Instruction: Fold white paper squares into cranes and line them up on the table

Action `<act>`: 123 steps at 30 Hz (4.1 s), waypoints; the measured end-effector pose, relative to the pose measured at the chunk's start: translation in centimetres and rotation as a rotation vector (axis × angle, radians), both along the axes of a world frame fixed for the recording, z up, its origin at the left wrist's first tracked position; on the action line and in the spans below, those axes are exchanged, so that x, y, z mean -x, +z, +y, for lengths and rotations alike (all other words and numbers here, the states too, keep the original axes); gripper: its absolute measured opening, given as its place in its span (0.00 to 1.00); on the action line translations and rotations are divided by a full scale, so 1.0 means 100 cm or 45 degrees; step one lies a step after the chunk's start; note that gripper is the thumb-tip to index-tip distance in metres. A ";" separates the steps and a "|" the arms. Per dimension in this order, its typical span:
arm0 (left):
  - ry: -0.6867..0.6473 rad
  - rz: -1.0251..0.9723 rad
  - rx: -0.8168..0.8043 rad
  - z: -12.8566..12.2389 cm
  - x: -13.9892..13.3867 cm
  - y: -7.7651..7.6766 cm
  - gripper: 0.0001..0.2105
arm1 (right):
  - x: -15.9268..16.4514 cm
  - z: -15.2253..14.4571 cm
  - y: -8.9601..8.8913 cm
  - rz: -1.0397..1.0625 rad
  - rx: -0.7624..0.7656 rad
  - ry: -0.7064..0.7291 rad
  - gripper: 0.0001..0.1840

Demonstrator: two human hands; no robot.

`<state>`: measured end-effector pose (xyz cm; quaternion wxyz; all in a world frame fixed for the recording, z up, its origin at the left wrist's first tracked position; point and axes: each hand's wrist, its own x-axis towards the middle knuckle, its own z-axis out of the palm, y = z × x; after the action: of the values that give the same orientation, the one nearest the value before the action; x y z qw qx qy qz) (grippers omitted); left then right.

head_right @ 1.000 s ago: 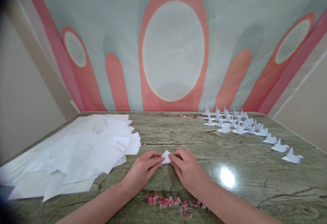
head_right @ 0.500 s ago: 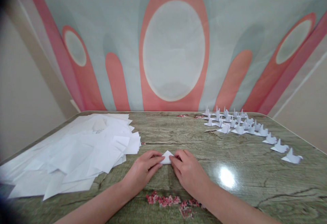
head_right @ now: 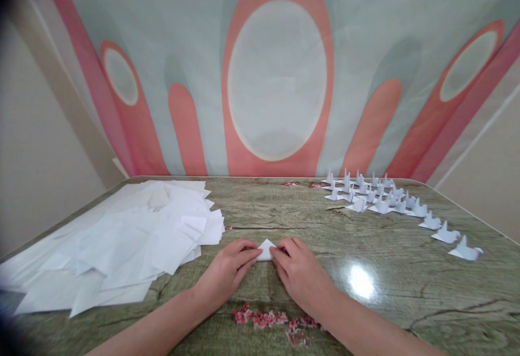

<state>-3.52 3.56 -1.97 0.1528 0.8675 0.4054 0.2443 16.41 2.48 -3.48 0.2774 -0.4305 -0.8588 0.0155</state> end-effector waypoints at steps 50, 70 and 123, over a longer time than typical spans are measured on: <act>-0.147 0.425 -0.212 -0.001 -0.004 0.012 0.16 | 0.001 0.000 0.006 -0.025 0.024 0.000 0.11; -0.120 0.386 -0.102 -0.004 -0.003 0.019 0.19 | -0.003 -0.001 0.004 -0.124 0.027 0.079 0.18; -0.130 0.517 -0.151 -0.006 -0.004 0.023 0.20 | -0.010 -0.005 0.004 -0.437 -0.125 0.023 0.16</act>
<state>-3.12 2.99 0.37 0.0290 0.9259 0.3682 0.0799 17.36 1.99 -3.07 0.1471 -0.4051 -0.8970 -0.0976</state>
